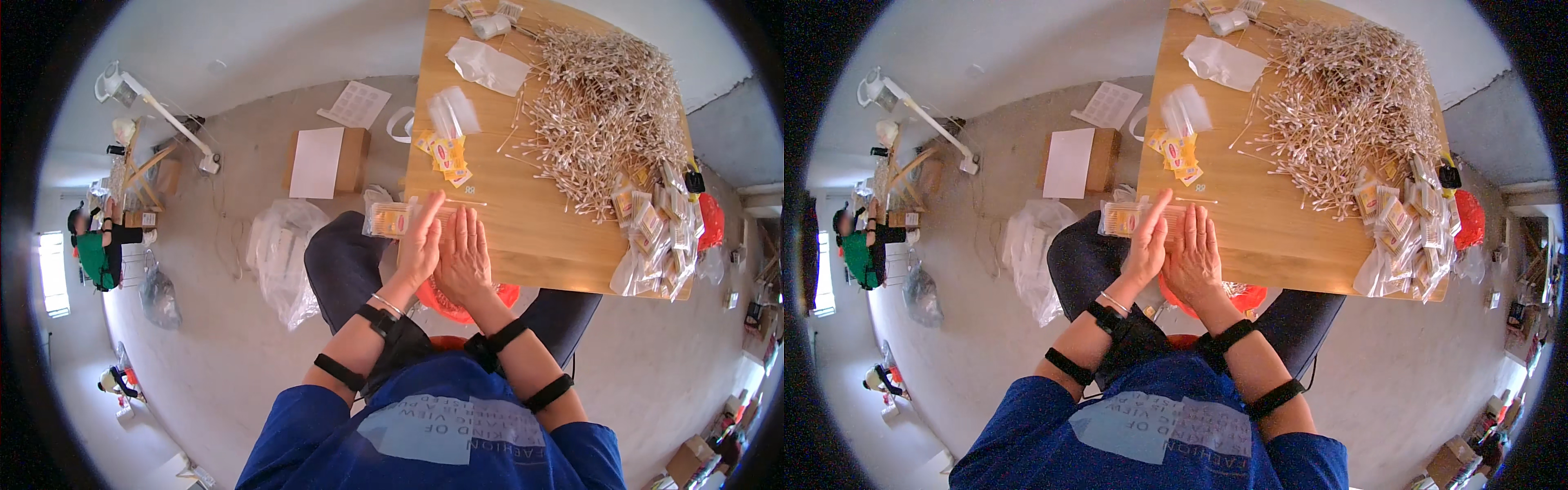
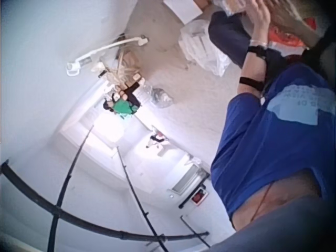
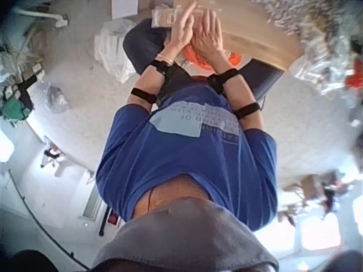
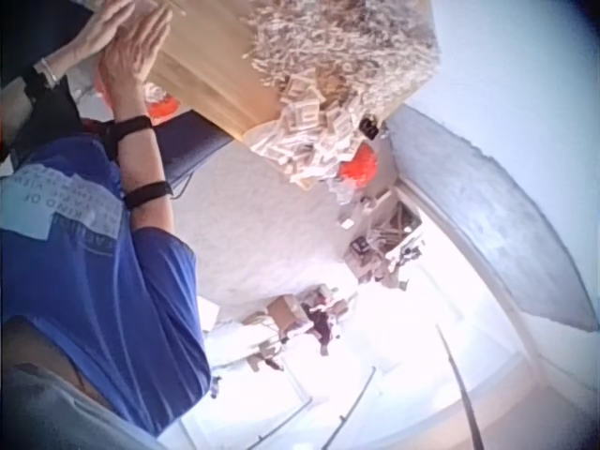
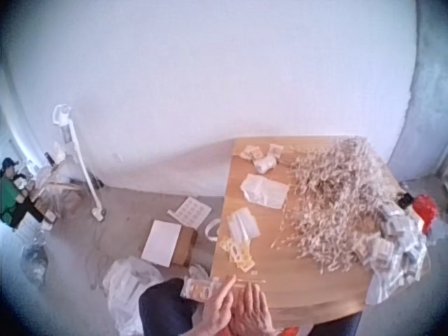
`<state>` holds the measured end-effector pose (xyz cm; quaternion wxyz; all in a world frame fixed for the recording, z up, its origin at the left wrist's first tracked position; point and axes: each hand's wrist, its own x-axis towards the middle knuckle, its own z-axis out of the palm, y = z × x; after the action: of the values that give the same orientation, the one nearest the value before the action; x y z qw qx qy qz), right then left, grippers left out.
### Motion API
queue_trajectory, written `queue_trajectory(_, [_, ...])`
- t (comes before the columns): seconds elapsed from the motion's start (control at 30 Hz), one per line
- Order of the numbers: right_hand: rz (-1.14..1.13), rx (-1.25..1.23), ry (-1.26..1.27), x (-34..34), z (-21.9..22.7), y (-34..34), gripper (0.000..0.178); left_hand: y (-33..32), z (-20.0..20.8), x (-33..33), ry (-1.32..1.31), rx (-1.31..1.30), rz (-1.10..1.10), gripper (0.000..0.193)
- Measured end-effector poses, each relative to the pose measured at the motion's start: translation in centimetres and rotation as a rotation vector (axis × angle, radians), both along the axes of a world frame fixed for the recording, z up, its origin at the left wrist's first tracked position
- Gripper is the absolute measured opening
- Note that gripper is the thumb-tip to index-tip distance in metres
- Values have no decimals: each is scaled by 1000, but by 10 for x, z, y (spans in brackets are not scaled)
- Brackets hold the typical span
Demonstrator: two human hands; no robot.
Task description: The person sits at a wooden table and packs cotton swabs into small clear plastic bags. They pick up swabs from a large pile on the table, align them, and insert them into the bags. The person then folds the top of the bag to close it and places the finished package on the table.
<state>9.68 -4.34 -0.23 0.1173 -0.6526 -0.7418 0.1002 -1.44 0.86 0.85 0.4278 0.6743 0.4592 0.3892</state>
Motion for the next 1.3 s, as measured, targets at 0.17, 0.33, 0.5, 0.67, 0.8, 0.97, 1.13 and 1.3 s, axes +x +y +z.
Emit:
queue_trajectory(0.17, [-37, -5, 80, -8, 0, 2, 69, 2, 6, -6, -82, -102, -18, 50])
queue_trajectory(0.33, [-21, -13, 25, -10, 4, 3, 76, 6, 8, -9, -149, -132, -29, 47])
queue_trajectory(0.5, [-30, -41, 104, -6, 12, 3, 83, 25, 18, -49, 108, 61, 244, 45])
queue_trajectory(0.67, [-3, -43, 96, -11, 9, 4, 87, 40, -32, -88, 267, 30, 224, 49])
queue_trajectory(0.8, [18, -87, 109, -18, 13, 7, 88, 45, -56, -96, -3, -191, 116, 53])
queue_trajectory(0.97, [31, -104, 122, -28, 12, 13, 89, 45, -57, -90, -204, -289, 99, 53])
queue_trajectory(1.13, [50, -115, 110, -43, 11, 17, 91, 43, -52, -88, -219, -245, 90, 50])
queue_trajectory(1.3, [50, -120, 180, -43, 15, 18, 86, 41, -42, -90, -195, -232, 95, 55])
